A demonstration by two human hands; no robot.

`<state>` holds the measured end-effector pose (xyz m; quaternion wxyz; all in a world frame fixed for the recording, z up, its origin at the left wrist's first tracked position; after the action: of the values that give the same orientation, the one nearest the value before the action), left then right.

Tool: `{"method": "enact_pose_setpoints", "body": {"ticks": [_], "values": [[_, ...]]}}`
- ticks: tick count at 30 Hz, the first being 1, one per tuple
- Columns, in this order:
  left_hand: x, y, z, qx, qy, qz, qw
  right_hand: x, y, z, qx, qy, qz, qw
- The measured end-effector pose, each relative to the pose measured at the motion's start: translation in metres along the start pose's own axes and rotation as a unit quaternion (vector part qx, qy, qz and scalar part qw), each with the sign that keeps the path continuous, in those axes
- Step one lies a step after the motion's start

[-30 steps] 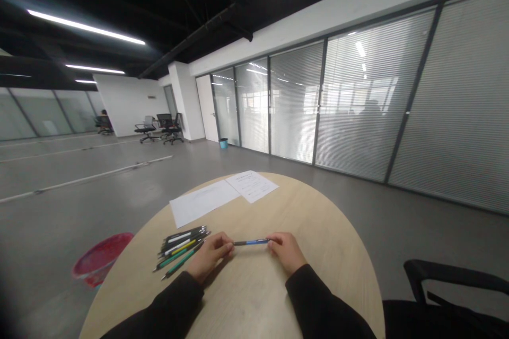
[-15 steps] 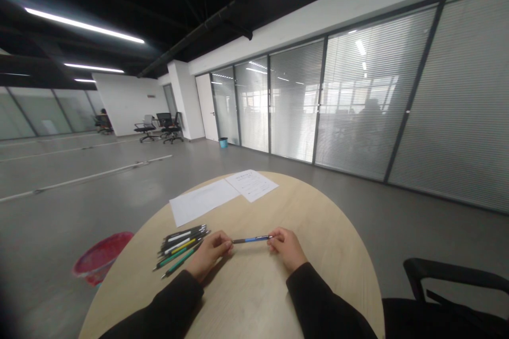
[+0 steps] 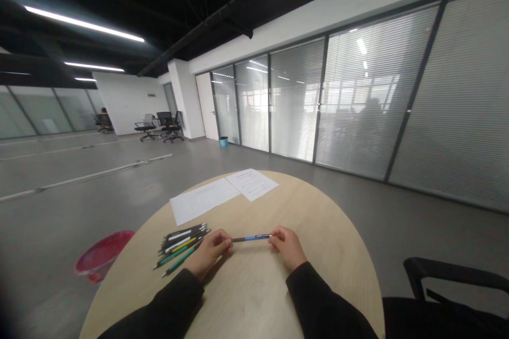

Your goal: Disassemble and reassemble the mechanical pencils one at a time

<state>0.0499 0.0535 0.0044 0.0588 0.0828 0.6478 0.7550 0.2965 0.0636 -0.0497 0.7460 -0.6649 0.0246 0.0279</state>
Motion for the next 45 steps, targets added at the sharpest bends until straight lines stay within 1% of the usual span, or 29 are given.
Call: {"method": "enact_pose_setpoints", "body": {"ticks": [14, 30, 40, 45], "values": [[0.001, -0.007, 0.001, -0.003, -0.014, 0.015, 1.000, 0.000, 0.003, 0.000, 0.004, -0.024, -0.002, 1.000], [-0.004, 0.001, -0.001, -0.008, -0.020, 0.030, 0.999, 0.004, -0.002, -0.005, 0.014, -0.032, -0.032, 0.999], [-0.003, -0.001, 0.001, -0.017, -0.021, 0.034, 0.999, 0.004, -0.009, -0.007, 0.004, -0.034, -0.056, 0.998], [-0.004, -0.003, 0.002, -0.025, -0.024, 0.025, 0.999, 0.006, -0.010, -0.006, 0.014, -0.028, -0.071, 0.997]]}}
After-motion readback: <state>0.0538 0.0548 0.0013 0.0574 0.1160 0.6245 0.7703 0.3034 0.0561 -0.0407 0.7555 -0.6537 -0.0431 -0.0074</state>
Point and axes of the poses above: each hand's wrist, its own z-axis towards the middle knuckle, its own x-axis out of the back of the hand, y = z × x, the point moved 5 cm from there along z, towards the middle knuckle, and after that the axes turned 1 degree about -x, right-handed, at the moved point
